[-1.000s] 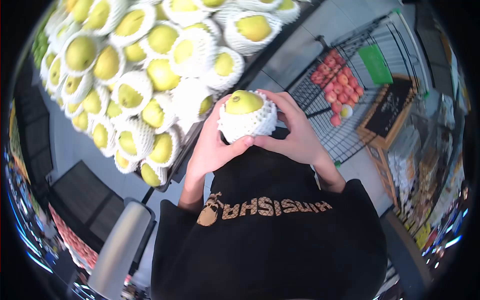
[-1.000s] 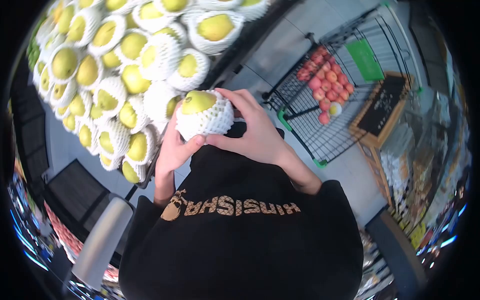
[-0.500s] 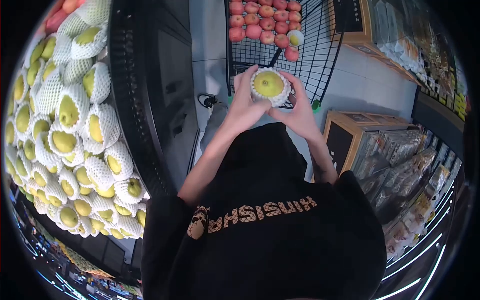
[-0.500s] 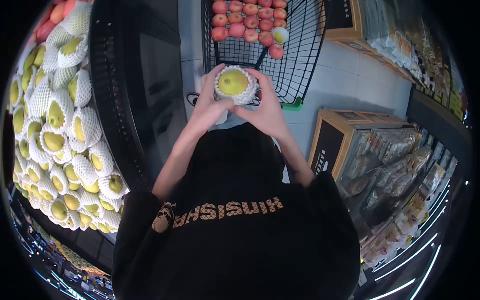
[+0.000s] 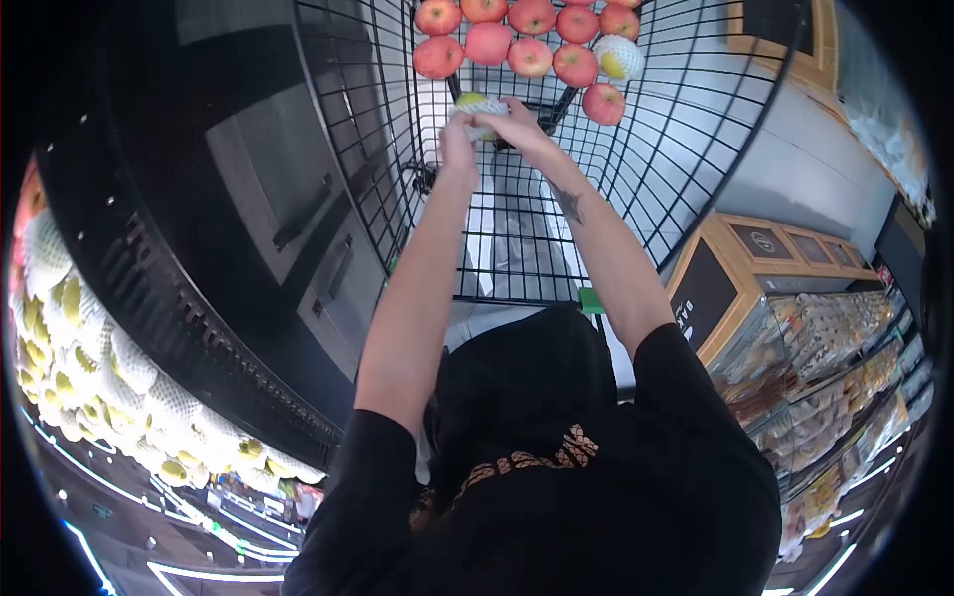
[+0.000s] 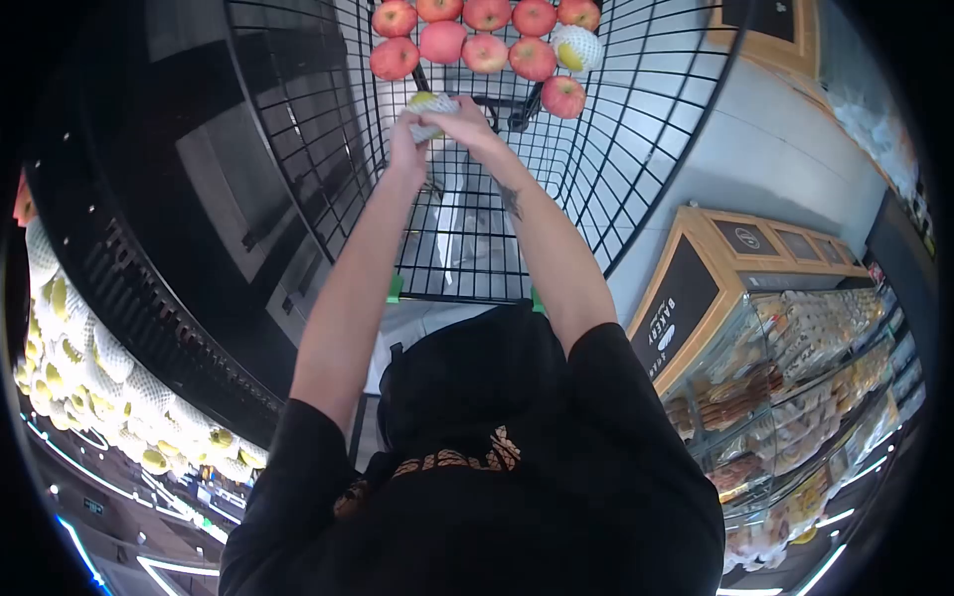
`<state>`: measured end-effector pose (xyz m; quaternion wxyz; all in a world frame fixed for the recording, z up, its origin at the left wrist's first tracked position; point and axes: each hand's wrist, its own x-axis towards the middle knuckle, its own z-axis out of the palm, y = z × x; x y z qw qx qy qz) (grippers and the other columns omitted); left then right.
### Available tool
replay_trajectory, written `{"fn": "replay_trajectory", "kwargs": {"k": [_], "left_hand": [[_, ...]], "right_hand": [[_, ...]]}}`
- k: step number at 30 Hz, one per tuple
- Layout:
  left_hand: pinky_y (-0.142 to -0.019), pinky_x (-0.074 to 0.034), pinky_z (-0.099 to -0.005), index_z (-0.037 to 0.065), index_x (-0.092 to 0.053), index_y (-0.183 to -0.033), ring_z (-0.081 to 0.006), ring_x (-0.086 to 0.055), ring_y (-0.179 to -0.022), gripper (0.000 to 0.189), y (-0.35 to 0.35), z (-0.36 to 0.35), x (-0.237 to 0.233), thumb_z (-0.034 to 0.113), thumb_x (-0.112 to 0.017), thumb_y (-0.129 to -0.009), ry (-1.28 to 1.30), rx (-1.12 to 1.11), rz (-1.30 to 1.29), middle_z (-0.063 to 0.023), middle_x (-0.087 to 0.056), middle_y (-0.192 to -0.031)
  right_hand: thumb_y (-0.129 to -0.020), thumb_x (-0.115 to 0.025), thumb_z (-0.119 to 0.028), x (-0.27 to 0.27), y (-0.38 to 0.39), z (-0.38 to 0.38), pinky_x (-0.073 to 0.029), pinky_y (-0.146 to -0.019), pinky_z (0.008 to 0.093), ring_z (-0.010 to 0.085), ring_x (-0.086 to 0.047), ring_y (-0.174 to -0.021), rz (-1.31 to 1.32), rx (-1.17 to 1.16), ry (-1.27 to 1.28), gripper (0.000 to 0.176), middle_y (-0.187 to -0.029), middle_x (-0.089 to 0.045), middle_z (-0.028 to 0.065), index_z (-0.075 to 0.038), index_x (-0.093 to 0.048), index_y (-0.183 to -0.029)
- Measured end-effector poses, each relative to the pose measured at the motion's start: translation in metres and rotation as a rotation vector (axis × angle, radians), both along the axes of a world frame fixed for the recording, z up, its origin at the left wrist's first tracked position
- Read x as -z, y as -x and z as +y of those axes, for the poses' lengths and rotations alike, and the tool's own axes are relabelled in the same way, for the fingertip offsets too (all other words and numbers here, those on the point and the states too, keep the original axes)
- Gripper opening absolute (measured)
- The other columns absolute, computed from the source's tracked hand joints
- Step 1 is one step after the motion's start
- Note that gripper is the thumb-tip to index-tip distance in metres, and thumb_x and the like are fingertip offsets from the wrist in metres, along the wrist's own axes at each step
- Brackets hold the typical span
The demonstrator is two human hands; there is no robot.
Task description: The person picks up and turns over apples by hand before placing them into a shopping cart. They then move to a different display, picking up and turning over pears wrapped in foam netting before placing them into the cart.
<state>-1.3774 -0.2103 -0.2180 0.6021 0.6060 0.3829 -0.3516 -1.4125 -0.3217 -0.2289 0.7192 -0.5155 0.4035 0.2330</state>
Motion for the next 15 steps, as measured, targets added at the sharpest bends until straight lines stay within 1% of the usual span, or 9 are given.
{"fn": "replay_trajectory", "kwargs": {"k": [1,3,4,5,7,10,11,13,15], "left_hand": [[-0.093,-0.042,-0.0344,0.004,-0.055,-0.111,-0.022,-0.055,-0.103,0.039,-0.008,0.009,0.021,0.025,-0.051,-0.079,-0.101,0.061,-0.011,-0.0118,-0.058,-0.108],[-0.088,-0.046,-0.0349,0.003,-0.056,-0.11,-0.0228,-0.058,-0.097,0.042,-0.03,0.019,0.042,0.027,-0.052,-0.077,-0.194,0.118,0.053,-0.0135,-0.059,-0.104],[-0.094,-0.039,-0.0398,-0.007,-0.055,-0.115,-0.0274,-0.053,-0.107,0.056,-0.04,0.024,0.043,0.027,-0.057,-0.071,-0.005,0.087,0.073,-0.0205,-0.054,-0.119],[-0.095,-0.039,-0.0376,-0.007,-0.045,-0.127,-0.0295,-0.051,-0.112,0.069,-0.048,0.024,0.044,0.027,-0.058,-0.069,-0.137,0.174,0.054,-0.023,-0.049,-0.126],[-0.097,-0.038,-0.0358,-0.006,-0.038,-0.133,-0.0307,-0.05,-0.115,0.075,-0.056,0.024,0.043,0.025,-0.059,-0.068,-0.172,0.241,0.043,-0.0241,-0.043,-0.131],[-0.099,-0.038,-0.0357,-0.006,-0.037,-0.134,-0.0312,-0.046,-0.121,0.075,-0.056,0.018,0.032,0.026,-0.06,-0.07,-0.296,0.299,-0.015,-0.0253,-0.038,-0.136],[-0.099,-0.038,-0.0357,-0.006,-0.037,-0.134,-0.0312,-0.046,-0.121,0.075,-0.055,0.013,0.025,0.026,-0.06,-0.07,-0.298,0.292,-0.013,-0.0253,-0.038,-0.136],[-0.099,-0.039,-0.0382,-0.005,-0.034,-0.135,-0.0325,-0.043,-0.124,0.074,-0.053,0.004,0.008,0.028,-0.059,-0.074,-0.394,0.36,-0.122,-0.0254,-0.039,-0.135],[-0.1,-0.04,-0.0395,-0.004,-0.032,-0.136,-0.0344,-0.04,-0.126,0.073,-0.056,-0.001,-0.001,0.027,-0.06,-0.076,-0.394,0.389,-0.105,-0.0256,-0.039,-0.133]], "right_hand": [[-0.061,-0.08,-0.036,0.013,-0.006,0.007,-0.045,-0.09,0.0307,0.0238,-0.058,-0.105,0.02,0.033,-0.067,0.086,-0.114,-0.058,0.0198,0.01,-0.042,-0.123],[-0.061,-0.079,-0.039,0.033,-0.017,0.022,-0.045,-0.091,0.0315,0.026,-0.056,-0.108,0.041,0.061,-0.033,0.092,-0.117,-0.056,0.0216,0.011,-0.038,-0.128],[-0.063,-0.077,-0.043,0.045,-0.02,0.029,-0.044,-0.093,0.0331,0.0284,-0.056,-0.111,0.073,0.047,-0.022,0.097,-0.12,-0.054,0.0242,0.012,-0.035,-0.131],[-0.063,-0.077,-0.043,0.056,-0.024,0.036,-0.044,-0.093,0.0331,0.0284,-0.056,-0.111,0.083,0.037,-0.038,0.097,-0.12,-0.054,0.0242,0.012,-0.035,-0.131],[-0.073,-0.071,-0.046,0.065,-0.03,0.047,-0.049,-0.073,0.0266,0.018,-0.057,-0.096,0.128,0.065,0.034,0.085,-0.115,-0.054,0.0161,0.01,-0.036,-0.127],[-0.076,-0.069,-0.044,0.065,-0.036,0.053,-0.051,-0.077,0.0279,0.021,-0.057,-0.101,0.163,0.035,0.03,0.083,-0.118,-0.053,0.0191,0.012,-0.035,-0.126],[-0.077,-0.068,-0.044,0.063,-0.037,0.053,-0.051,-0.079,0.0288,0.0221,-0.057,-0.103,0.173,0.012,0.037,0.082,-0.119,-0.052,0.0199,0.012,-0.035,-0.127],[-0.079,-0.067,-0.044,0.058,-0.039,0.048,-0.051,-0.082,0.0309,0.0239,-0.057,-0.107,0.176,-0.047,0.041,0.081,-0.121,-0.052,0.021,0.012,-0.035,-0.128],[-0.069,-0.075,-0.05,0.053,-0.036,0.044,-0.053,-0.075,0.0319,0.0244,-0.059,-0.104,0.124,0.037,-0.083,0.094,-0.114,-0.058,0.0208,0.012,-0.036,-0.128]]}}
